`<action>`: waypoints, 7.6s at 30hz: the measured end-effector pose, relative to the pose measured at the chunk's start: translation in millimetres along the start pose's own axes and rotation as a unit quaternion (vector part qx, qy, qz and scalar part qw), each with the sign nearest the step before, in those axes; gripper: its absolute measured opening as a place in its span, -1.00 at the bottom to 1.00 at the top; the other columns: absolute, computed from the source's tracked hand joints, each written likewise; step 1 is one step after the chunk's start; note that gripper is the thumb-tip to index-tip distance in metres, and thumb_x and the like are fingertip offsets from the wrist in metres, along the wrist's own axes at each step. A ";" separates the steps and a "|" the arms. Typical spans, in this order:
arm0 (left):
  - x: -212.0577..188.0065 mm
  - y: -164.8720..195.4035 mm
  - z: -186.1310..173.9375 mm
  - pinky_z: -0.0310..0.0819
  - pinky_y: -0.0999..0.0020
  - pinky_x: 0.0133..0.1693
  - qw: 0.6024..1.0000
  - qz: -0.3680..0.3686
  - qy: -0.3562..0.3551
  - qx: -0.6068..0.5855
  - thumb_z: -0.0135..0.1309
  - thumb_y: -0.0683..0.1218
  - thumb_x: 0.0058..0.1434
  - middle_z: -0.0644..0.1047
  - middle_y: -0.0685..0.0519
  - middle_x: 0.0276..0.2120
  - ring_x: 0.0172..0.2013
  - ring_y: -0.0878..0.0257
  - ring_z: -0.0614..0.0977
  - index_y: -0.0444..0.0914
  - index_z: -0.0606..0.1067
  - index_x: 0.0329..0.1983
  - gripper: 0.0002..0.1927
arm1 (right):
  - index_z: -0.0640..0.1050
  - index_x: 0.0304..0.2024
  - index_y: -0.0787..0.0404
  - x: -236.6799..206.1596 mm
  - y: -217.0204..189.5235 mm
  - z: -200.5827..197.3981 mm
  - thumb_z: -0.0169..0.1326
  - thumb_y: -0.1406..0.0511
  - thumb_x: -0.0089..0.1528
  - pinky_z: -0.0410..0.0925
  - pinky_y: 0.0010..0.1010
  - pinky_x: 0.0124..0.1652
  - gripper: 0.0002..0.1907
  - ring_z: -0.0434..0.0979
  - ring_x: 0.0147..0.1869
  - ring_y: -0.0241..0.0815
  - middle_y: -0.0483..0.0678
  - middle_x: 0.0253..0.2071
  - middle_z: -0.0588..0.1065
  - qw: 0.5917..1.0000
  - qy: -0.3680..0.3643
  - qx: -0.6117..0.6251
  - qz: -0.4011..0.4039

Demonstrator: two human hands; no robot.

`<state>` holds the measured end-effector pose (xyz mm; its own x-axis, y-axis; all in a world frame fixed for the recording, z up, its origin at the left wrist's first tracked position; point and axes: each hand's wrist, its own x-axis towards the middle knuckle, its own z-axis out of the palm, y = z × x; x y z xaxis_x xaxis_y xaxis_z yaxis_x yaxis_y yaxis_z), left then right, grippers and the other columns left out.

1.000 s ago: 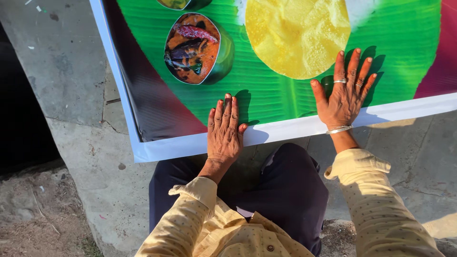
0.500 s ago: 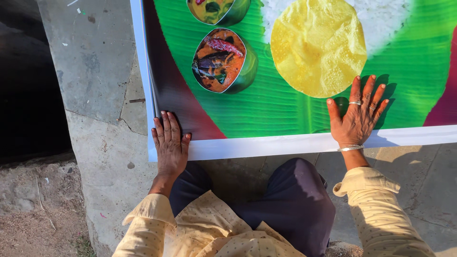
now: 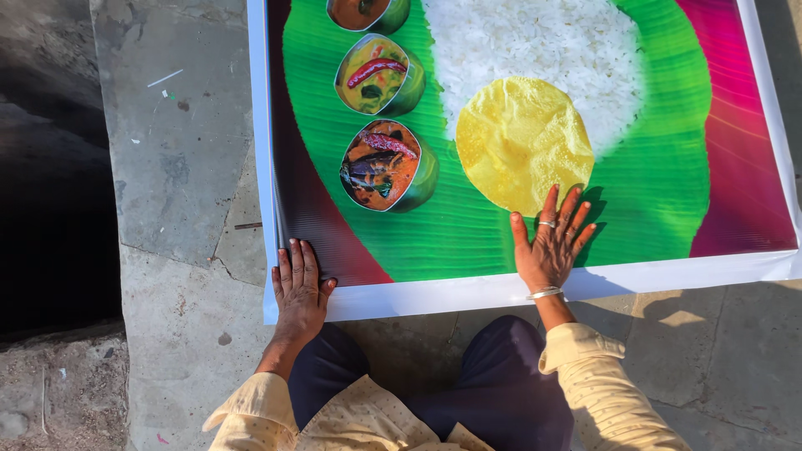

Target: The person applies a large printed poster onto a flat board using a glue bottle. They smooth the surface with their hands to remove air bubbles and press the edges down firmly.

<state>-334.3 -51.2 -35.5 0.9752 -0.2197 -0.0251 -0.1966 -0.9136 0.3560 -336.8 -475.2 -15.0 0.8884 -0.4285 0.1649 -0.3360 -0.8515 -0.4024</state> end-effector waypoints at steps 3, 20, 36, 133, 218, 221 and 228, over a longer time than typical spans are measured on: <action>0.8 4.0 -5.7 -0.51 -0.04 0.41 1.000 -0.027 -0.016 -0.003 -0.36 0.28 0.40 -0.24 -0.05 0.56 0.51 -0.03 -0.33 -0.17 -0.22 0.57 -0.19 | -0.06 0.58 -0.01 -16.9 -50.4 17.9 -0.29 -0.25 0.36 -0.45 0.21 0.47 -0.12 -0.35 0.68 0.26 0.11 0.63 -0.21 0.997 0.016 0.064 -0.047; 63.7 8.1 -34.4 -0.17 -0.04 0.43 0.989 -0.083 0.122 -0.023 -0.36 0.16 0.46 0.03 -0.21 0.53 0.51 -0.09 0.01 -0.34 -0.07 0.56 -0.26 | 0.16 0.51 0.15 -28.0 -87.8 21.5 -0.14 -0.18 0.35 -0.25 0.21 0.48 -0.15 -0.13 0.65 0.27 0.16 0.58 0.02 0.995 0.058 0.006 -0.083; 62.1 -13.7 -17.6 -0.13 -0.04 0.42 0.988 -0.098 0.092 -0.076 -0.26 0.15 0.43 0.01 -0.35 0.50 0.50 -0.19 0.02 -0.43 -0.09 0.54 -0.20 | 0.16 0.50 0.23 -20.9 -94.0 28.1 -0.05 -0.07 0.30 -0.20 0.25 0.46 -0.15 -0.01 0.61 0.34 0.17 0.54 0.11 0.997 -0.020 -0.001 -0.076; 529.9 -135.0 -35.8 -0.16 -0.36 0.40 0.975 -0.057 0.065 0.204 -0.09 0.13 0.58 0.00 -0.33 0.52 0.55 -0.25 -0.10 -0.33 0.21 0.22 -0.54 | 0.18 0.57 0.08 -25.0 -279.8 66.6 -0.10 0.06 0.38 -0.24 0.23 0.52 -0.28 -0.09 0.70 0.16 0.07 0.65 0.02 0.881 0.108 -0.192 0.419; 620.8 -146.4 -156.2 0.36 0.16 -0.03 0.742 0.651 -0.141 -0.071 0.15 -0.14 0.25 0.49 0.08 -0.37 -0.23 0.13 0.53 -0.23 0.54 -0.34 -0.93 | 0.55 0.05 0.22 93.9 -568.0 135.8 0.22 0.37 0.17 0.34 -0.15 0.14 -0.62 0.52 0.16 0.05 0.03 0.07 0.56 0.941 0.228 0.057 0.243; 621.8 -137.1 -148.3 0.32 0.16 -0.03 0.749 0.634 -0.180 -0.067 0.11 -0.16 0.29 0.47 0.09 -0.41 -0.27 0.14 0.49 -0.21 0.52 -0.43 -0.85 | 0.59 0.03 0.17 97.8 -606.1 108.8 0.24 0.25 0.26 0.48 -0.29 0.06 -0.69 0.63 0.13 -0.13 -0.03 0.06 0.63 0.826 0.158 0.436 0.319; 623.2 -121.4 -124.3 0.23 0.12 -0.07 0.771 0.604 -0.193 -0.066 0.09 -0.07 0.35 0.48 0.06 -0.41 -0.24 0.11 0.47 -0.22 0.53 -0.43 -0.77 | 0.49 0.11 0.34 110.5 -646.3 45.1 0.17 0.30 0.27 0.47 -0.23 0.03 -0.61 0.61 0.04 -0.06 0.13 -0.01 0.59 0.338 -0.115 0.931 0.071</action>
<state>310.0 -34.7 21.7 -0.0183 -0.9911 0.1317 -0.9005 0.0736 0.4287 -7.4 41.3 222.7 0.9773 -0.2088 0.0359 0.2099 0.9320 -0.2954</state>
